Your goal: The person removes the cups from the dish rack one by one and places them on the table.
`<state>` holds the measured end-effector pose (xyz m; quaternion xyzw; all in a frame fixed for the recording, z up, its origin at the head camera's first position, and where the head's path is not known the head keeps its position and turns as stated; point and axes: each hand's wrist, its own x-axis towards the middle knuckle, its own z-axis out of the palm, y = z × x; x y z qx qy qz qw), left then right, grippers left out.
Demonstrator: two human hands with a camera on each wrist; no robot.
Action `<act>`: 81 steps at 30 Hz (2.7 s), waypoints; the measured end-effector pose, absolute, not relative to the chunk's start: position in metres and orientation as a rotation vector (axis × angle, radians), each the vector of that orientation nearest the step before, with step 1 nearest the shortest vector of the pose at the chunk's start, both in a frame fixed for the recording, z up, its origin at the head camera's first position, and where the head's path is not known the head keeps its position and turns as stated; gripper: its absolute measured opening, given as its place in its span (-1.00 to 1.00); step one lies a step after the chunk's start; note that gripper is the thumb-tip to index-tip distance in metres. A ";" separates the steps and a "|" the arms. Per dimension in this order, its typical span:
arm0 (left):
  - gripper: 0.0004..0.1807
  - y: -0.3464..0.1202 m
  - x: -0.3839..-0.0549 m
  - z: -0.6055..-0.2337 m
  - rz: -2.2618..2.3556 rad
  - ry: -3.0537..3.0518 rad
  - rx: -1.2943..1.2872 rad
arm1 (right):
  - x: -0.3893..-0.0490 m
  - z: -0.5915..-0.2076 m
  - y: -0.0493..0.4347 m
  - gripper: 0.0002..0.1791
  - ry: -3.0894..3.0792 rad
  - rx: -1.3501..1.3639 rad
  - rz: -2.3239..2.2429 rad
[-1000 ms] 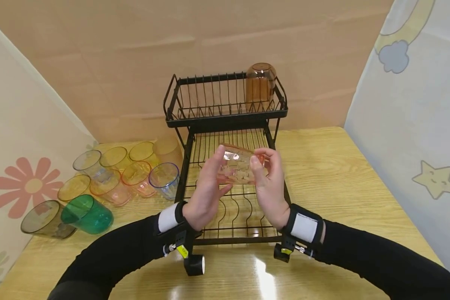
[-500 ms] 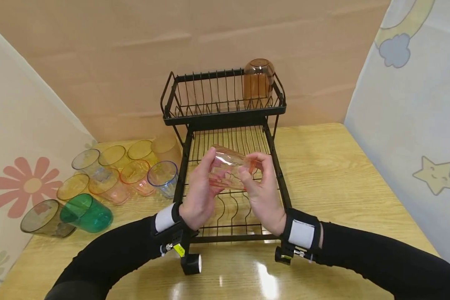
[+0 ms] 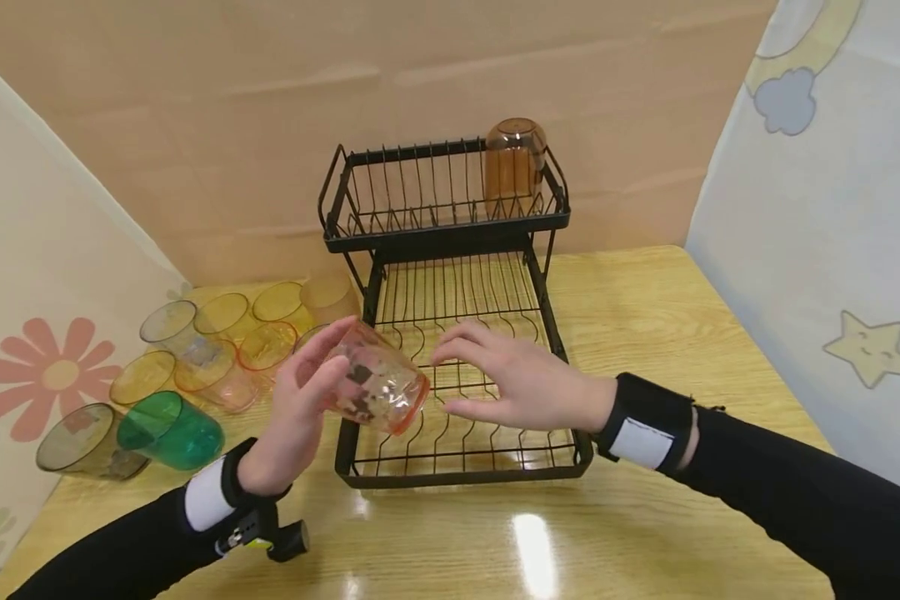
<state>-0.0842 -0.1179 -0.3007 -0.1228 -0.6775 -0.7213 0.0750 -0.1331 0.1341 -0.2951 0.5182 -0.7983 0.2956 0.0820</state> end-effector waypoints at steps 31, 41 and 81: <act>-0.17 -0.266 -0.073 -0.380 -0.756 -2.651 -0.091 | -0.208 -0.189 0.187 -0.11 -2.505 1.170 0.188; -0.18 -0.270 -0.077 -0.388 -0.707 -2.687 -0.077 | -0.238 -0.162 0.179 -0.10 -2.731 1.015 0.173; 0.11 -0.240 -0.110 -0.270 0.096 -2.542 -0.445 | -0.297 -0.129 0.148 -0.02 -2.948 0.705 0.073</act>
